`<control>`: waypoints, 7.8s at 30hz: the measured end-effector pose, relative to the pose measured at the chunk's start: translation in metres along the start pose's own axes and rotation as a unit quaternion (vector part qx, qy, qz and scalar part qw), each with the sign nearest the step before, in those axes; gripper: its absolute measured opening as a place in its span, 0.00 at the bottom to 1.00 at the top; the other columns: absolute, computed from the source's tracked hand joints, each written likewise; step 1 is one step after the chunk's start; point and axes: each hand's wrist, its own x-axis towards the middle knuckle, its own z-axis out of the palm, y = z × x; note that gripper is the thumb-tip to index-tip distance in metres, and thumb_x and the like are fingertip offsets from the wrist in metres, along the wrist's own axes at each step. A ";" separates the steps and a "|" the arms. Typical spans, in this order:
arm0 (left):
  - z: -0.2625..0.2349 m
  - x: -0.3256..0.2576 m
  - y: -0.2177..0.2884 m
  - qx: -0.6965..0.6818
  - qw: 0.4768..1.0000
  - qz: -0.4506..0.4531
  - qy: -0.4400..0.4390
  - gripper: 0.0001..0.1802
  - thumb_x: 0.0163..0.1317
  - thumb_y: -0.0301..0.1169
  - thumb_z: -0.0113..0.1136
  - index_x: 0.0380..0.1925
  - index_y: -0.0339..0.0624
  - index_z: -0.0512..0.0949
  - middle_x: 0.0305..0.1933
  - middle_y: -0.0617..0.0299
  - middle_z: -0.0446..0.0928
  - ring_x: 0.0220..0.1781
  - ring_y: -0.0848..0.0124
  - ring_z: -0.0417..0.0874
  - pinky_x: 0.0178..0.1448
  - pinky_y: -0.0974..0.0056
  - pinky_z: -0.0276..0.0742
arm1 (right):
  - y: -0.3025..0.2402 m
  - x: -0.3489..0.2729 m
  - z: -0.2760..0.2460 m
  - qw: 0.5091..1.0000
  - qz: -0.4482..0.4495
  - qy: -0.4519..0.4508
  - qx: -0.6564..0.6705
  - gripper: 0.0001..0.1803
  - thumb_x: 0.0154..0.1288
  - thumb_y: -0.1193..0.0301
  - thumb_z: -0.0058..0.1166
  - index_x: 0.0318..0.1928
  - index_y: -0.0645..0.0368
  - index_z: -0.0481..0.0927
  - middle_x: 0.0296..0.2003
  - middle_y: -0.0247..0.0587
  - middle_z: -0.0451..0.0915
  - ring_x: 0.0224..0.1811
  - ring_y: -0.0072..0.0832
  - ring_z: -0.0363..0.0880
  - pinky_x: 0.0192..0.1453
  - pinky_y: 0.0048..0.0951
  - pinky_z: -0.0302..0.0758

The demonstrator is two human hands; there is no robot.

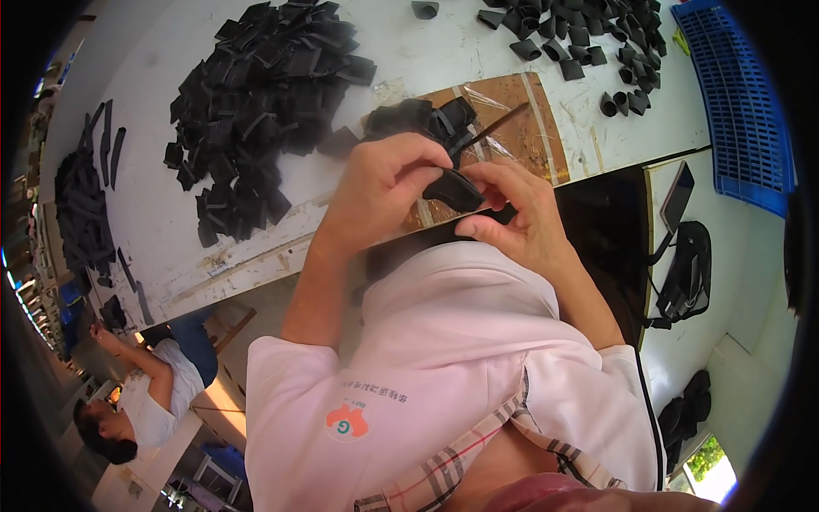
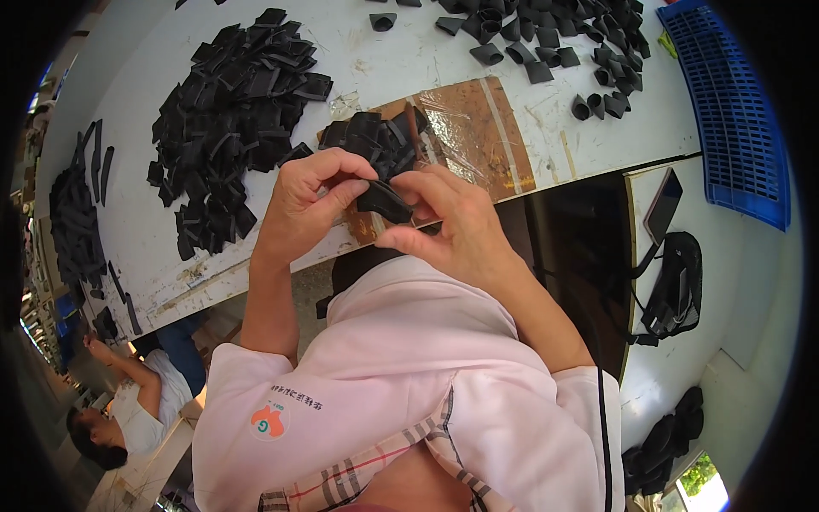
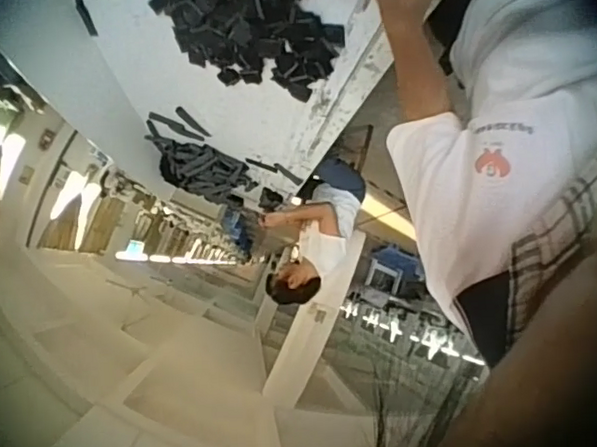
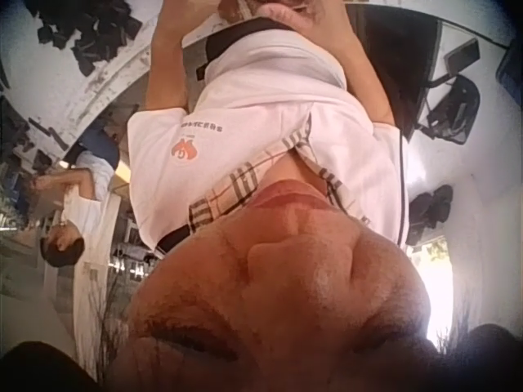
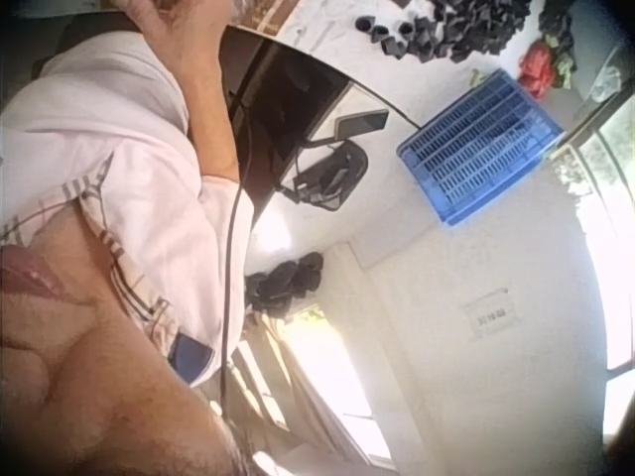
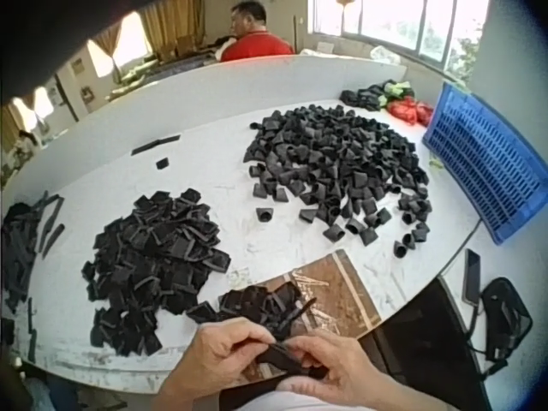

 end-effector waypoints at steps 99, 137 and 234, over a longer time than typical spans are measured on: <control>0.043 0.030 0.045 -0.237 0.906 0.200 0.288 0.04 0.58 0.22 0.52 0.32 0.32 0.73 0.35 0.58 0.74 0.35 0.75 0.72 0.43 0.71 0.68 | -0.018 0.039 -0.029 0.962 -0.184 0.159 -0.121 0.15 0.45 0.68 0.61 0.33 0.60 0.74 0.24 0.37 0.71 0.23 0.31 0.70 0.23 0.27 0.67; -0.018 -0.013 -0.114 0.389 0.846 -0.118 0.344 0.07 0.48 0.22 0.56 0.29 0.37 0.72 0.33 0.50 0.70 0.37 0.52 0.72 0.41 0.59 0.69 | 0.018 0.006 -0.012 0.961 0.207 -0.035 0.182 0.09 0.61 0.71 0.49 0.31 0.67 0.76 0.19 0.31 0.72 0.22 0.15 0.67 0.25 0.17 0.66; 0.065 -0.009 0.025 -0.294 0.930 -0.096 0.200 0.08 0.50 0.16 0.52 0.32 0.33 0.70 0.23 0.65 0.71 0.14 0.88 0.61 0.15 0.80 0.54 | 0.004 0.002 -0.010 0.770 0.270 0.034 0.577 0.04 0.54 0.76 0.52 0.29 0.66 0.74 0.21 0.28 0.69 0.17 0.14 0.60 0.19 0.15 0.59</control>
